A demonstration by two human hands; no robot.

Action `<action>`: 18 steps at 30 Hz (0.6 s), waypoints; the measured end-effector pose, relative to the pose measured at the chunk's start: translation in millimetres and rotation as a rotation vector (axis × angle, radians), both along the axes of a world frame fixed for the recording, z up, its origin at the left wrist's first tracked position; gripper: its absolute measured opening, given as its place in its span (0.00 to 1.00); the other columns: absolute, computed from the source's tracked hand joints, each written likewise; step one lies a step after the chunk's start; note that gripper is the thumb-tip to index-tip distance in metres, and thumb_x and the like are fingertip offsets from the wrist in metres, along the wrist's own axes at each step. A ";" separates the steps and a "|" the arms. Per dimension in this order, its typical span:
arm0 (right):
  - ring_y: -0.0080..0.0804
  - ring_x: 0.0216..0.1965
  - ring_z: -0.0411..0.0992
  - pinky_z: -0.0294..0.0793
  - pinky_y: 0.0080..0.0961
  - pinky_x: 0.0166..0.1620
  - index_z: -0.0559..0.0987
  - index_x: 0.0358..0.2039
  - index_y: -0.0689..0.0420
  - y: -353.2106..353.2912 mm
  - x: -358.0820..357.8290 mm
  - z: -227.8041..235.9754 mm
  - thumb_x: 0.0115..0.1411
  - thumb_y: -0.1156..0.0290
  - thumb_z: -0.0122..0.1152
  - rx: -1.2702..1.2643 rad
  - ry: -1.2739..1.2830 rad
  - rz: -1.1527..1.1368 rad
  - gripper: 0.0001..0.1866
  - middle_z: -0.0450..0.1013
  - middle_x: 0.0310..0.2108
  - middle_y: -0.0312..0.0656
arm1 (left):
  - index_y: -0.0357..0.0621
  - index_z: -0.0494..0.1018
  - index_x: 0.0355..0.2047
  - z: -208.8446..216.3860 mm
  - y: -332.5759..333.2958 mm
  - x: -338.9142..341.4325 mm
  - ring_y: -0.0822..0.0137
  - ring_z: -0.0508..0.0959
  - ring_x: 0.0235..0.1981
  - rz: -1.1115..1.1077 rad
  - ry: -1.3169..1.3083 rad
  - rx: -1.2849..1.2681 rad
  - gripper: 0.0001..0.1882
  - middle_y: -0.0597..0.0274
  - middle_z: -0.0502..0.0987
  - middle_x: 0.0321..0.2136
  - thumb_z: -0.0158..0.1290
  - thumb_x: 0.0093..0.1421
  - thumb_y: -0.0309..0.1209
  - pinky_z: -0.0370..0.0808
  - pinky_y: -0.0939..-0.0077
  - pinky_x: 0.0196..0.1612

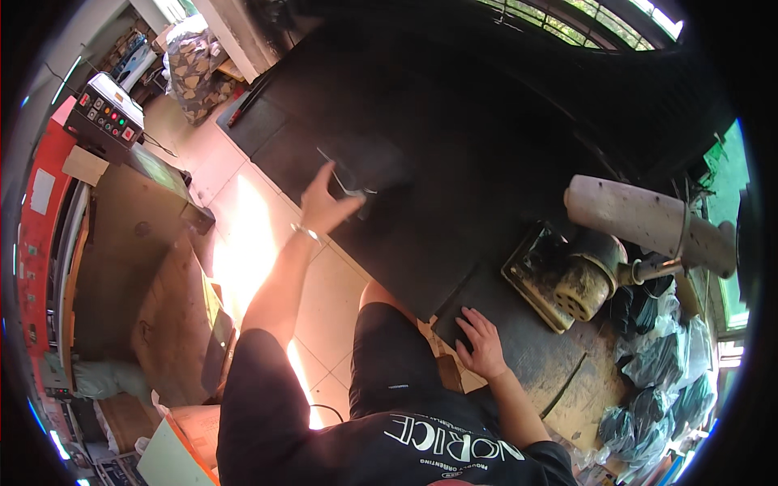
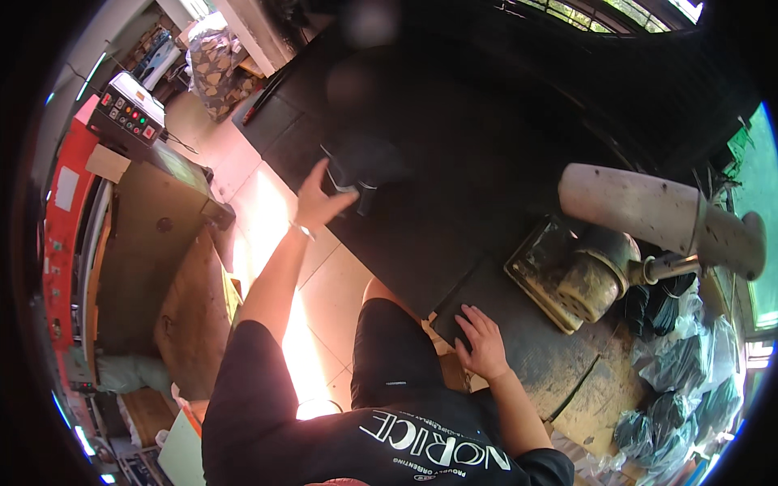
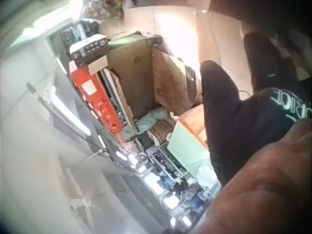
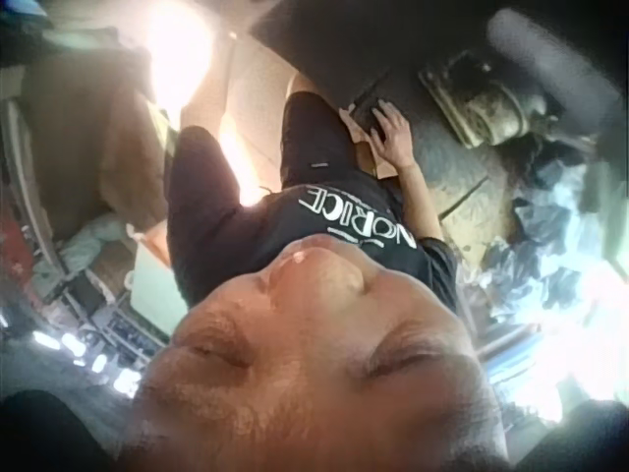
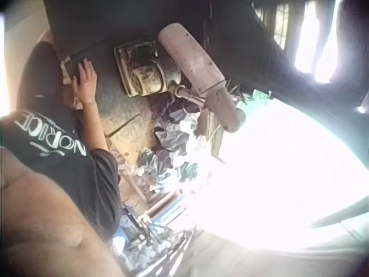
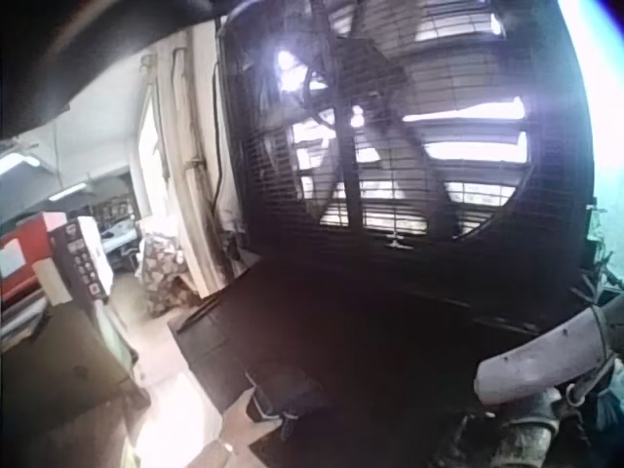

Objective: Heating shoe components using an industrial heater to prepare them for the lasting process.

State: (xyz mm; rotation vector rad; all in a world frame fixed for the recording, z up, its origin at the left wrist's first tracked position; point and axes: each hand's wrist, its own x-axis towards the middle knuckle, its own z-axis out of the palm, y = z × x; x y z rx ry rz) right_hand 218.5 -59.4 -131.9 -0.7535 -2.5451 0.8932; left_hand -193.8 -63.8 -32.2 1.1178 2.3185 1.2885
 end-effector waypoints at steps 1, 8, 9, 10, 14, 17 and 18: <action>0.47 0.59 0.64 0.64 0.40 0.58 0.72 0.52 0.58 -1.3 -2.4 1.8 0.49 0.69 0.63 0.110 -0.052 0.022 0.27 0.65 0.58 0.48 | 0.38 0.63 0.59 6.7 7.7 -17.1 0.56 0.75 0.52 0.035 -0.005 -0.034 0.47 0.46 0.75 0.49 0.68 0.39 0.41 0.70 0.67 0.55; 0.45 0.59 0.64 0.64 0.40 0.57 0.75 0.49 0.57 1.2 -7.2 1.9 0.48 0.70 0.63 0.060 -0.037 0.004 0.24 0.67 0.56 0.45 | 0.40 0.61 0.60 -22.8 48.1 -133.1 0.51 0.73 0.54 0.193 0.298 -0.182 0.48 0.45 0.73 0.52 0.66 0.40 0.47 0.68 0.65 0.57; 0.45 0.58 0.64 0.64 0.40 0.57 0.75 0.49 0.57 0.8 -6.5 1.7 0.48 0.70 0.63 0.053 -0.046 -0.002 0.24 0.68 0.56 0.45 | 0.40 0.61 0.61 -21.2 49.6 -138.6 0.51 0.72 0.55 0.199 0.279 -0.196 0.48 0.46 0.73 0.53 0.66 0.40 0.46 0.68 0.65 0.57; 0.45 0.58 0.64 0.64 0.40 0.57 0.75 0.48 0.57 0.7 -6.5 1.7 0.48 0.70 0.63 0.046 -0.052 -0.005 0.24 0.68 0.56 0.45 | 0.40 0.61 0.61 -23.5 50.9 -146.9 0.51 0.72 0.55 0.191 0.276 -0.197 0.48 0.46 0.73 0.53 0.66 0.40 0.46 0.68 0.65 0.57; 0.46 0.58 0.65 0.64 0.40 0.57 0.75 0.48 0.56 3.0 -7.5 4.1 0.47 0.70 0.63 0.051 -0.074 -0.020 0.24 0.68 0.56 0.44 | 0.40 0.59 0.61 -26.9 56.8 -177.7 0.49 0.72 0.55 0.237 0.233 -0.232 0.48 0.47 0.71 0.54 0.65 0.42 0.44 0.68 0.63 0.58; 0.45 0.58 0.65 0.64 0.40 0.57 0.75 0.48 0.56 -0.3 -7.0 4.2 0.47 0.70 0.63 0.056 -0.073 -0.018 0.24 0.68 0.55 0.44 | 0.41 0.58 0.62 -38.8 58.4 -191.6 0.49 0.70 0.56 0.287 0.218 -0.298 0.47 0.47 0.68 0.57 0.65 0.43 0.42 0.67 0.62 0.59; 0.45 0.57 0.66 0.65 0.40 0.56 0.75 0.48 0.56 -1.5 -6.1 4.3 0.47 0.70 0.64 0.055 -0.084 -0.018 0.24 0.68 0.55 0.44 | 0.41 0.58 0.62 -45.9 61.9 -194.8 0.49 0.70 0.57 0.303 0.244 -0.308 0.47 0.47 0.67 0.58 0.64 0.44 0.42 0.66 0.62 0.59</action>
